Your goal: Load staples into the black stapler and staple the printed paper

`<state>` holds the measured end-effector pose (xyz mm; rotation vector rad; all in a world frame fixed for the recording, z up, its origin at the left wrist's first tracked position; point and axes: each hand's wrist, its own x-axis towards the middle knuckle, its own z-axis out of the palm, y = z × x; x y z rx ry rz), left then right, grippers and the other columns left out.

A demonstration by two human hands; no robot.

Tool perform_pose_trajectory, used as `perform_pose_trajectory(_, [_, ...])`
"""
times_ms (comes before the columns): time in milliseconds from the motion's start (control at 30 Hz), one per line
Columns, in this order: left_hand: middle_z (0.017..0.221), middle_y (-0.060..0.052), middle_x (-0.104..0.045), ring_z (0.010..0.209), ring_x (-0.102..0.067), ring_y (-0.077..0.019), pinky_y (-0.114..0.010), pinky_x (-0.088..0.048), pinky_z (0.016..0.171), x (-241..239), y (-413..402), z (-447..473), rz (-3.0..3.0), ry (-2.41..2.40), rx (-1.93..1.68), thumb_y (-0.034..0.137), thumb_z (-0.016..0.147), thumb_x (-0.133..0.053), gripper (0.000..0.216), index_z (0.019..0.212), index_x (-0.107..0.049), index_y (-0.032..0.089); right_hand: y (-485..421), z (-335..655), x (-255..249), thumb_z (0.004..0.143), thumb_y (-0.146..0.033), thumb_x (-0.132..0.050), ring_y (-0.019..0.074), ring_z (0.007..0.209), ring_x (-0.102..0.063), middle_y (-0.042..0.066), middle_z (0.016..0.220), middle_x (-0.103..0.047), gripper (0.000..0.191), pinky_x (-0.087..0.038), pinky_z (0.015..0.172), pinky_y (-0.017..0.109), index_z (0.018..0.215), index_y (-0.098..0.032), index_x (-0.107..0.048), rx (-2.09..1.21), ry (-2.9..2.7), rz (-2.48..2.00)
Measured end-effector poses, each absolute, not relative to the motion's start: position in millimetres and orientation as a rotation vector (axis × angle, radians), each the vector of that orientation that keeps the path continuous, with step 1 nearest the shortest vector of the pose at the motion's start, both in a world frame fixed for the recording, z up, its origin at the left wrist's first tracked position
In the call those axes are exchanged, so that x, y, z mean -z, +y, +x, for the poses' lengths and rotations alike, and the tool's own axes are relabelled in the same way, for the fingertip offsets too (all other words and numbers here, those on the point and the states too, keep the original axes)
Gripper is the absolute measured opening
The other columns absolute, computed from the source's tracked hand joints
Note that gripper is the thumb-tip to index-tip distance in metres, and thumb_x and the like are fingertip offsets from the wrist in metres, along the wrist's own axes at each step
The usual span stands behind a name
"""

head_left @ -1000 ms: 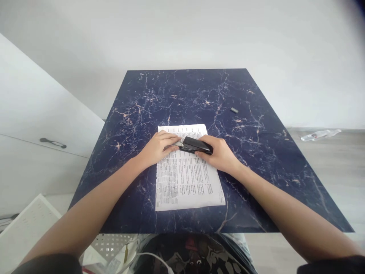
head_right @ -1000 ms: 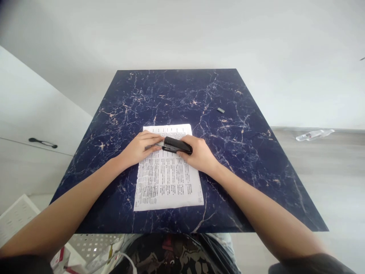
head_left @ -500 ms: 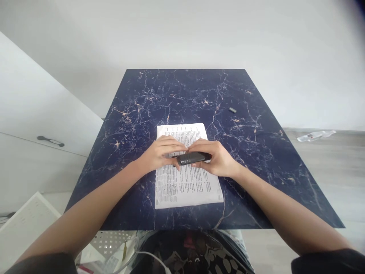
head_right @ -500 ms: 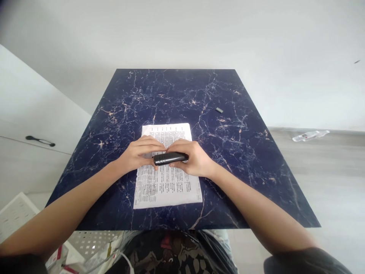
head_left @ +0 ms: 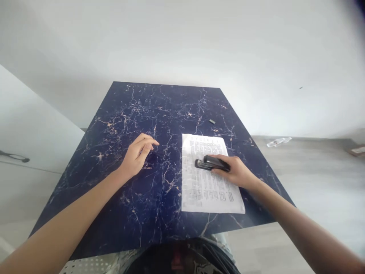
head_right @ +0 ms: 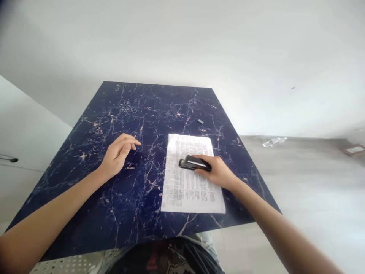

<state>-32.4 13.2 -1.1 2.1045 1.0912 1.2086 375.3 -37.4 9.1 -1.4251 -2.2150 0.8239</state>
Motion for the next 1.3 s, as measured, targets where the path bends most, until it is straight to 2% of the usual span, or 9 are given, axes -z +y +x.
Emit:
perform_pose_trajectory(100, [0.111,-0.008,-0.065,0.096,-0.067,-0.0203,-0.039,-0.058,0.089,0,13,-29,2.154,1.050,-1.112,0.047,0.114,-0.044,0.041,0.111,-0.078,0.025,-37,413,-9,0.095,-0.051,-0.074,0.0313,0.091,-0.080,0.011,0.114,-0.082,0.052,-0.065,0.075,0.046,0.141,-0.026,-0.071,-0.830,-2.161,-1.468])
perform_pose_trajectory(167, [0.111,-0.009,-0.065,0.098,-0.066,-0.0212,-0.040,-0.058,0.090,0,14,-29,2.155,1.048,-1.105,0.048,0.114,-0.043,0.043,0.110,-0.079,0.025,-25,425,-12,0.099,-0.065,-0.063,0.0360,0.114,-0.077,0.012,0.132,-0.078,0.056,-0.066,0.089,0.053,0.142,-0.029,-0.071,-0.885,-2.097,-1.348])
perform_pose_trajectory(267, [0.111,-0.009,-0.064,0.092,-0.066,-0.0199,-0.040,-0.058,0.088,2,19,-33,2.089,1.084,-1.166,0.050,0.113,-0.043,0.046,0.107,-0.080,0.025,14,425,-18,0.110,-0.069,-0.032,0.0377,0.147,-0.058,0.011,0.159,-0.061,0.063,-0.052,0.117,0.063,0.145,-0.031,-0.068,-0.673,-1.968,-1.323])
perform_pose_trajectory(333, [0.110,-0.008,-0.063,0.087,-0.065,-0.0183,-0.038,-0.058,0.085,5,25,-38,2.022,1.130,-1.225,0.051,0.113,-0.043,0.048,0.103,-0.080,0.023,47,414,-20,0.108,-0.072,-0.037,0.0407,0.160,-0.039,0.012,0.174,-0.043,0.067,-0.037,0.127,0.067,0.155,-0.029,-0.060,-0.463,-2.066,-1.458])
perform_pose_trajectory(433, [0.109,-0.007,-0.062,0.081,-0.064,-0.0156,-0.035,-0.055,0.078,9,35,-50,1.915,1.203,-1.326,0.052,0.113,-0.045,0.049,0.097,-0.079,0.021,89,391,-14,0.098,-0.085,-0.046,0.0444,0.169,0.003,0.011,0.184,0.001,0.098,-0.013,0.133,0.071,0.174,-0.025,-0.031,-0.414,-2.430,-1.571])
perform_pose_trajectory(500, [0.107,-0.007,-0.063,0.078,-0.063,-0.0140,-0.032,-0.054,0.075,12,41,-61,1.850,1.247,-1.387,0.053,0.112,-0.047,0.049,0.094,-0.079,0.021,104,380,-5,0.094,-0.091,-0.045,0.0435,0.167,0.015,0.010,0.183,0.014,0.109,-0.003,0.133,0.070,0.177,-0.026,-0.016,-0.410,-2.587,-1.607])
perform_pose_trajectory(833, [0.089,-0.006,-0.071,0.066,-0.058,-0.0113,-0.026,-0.048,0.061,16,80,-120,1.346,1.328,-1.785,0.064,0.100,-0.063,0.049,0.083,-0.070,0.019,109,339,28,0.096,-0.091,-0.030,0.0486,0.167,0.004,0.015,0.183,0.003,0.107,-0.005,0.131,0.074,0.177,-0.023,-0.016,-0.210,-2.611,-1.684])
perform_pose_trajectory(1033, [0.089,-0.008,-0.070,0.058,-0.052,-0.0078,-0.023,-0.041,0.054,6,92,-177,0.942,1.379,-2.104,0.062,0.094,-0.069,0.050,0.075,-0.063,0.017,114,205,17,0.093,-0.095,-0.031,0.0488,0.168,0.004,0.014,0.183,0.004,0.110,0.001,0.127,0.080,0.177,-0.025,-0.019,-0.313,-2.697,-1.448])
perform_pose_trajectory(1300, [0.095,-0.006,-0.068,0.059,-0.048,-0.0062,-0.020,-0.039,0.053,9,88,-202,0.765,1.429,-2.152,0.057,0.095,-0.065,0.043,0.078,-0.054,0.019,122,41,6,0.097,-0.088,-0.038,0.0500,0.168,0.005,0.013,0.183,0.005,0.104,0.004,0.118,0.090,0.176,-0.023,-0.021,-0.468,-2.771,-1.190])
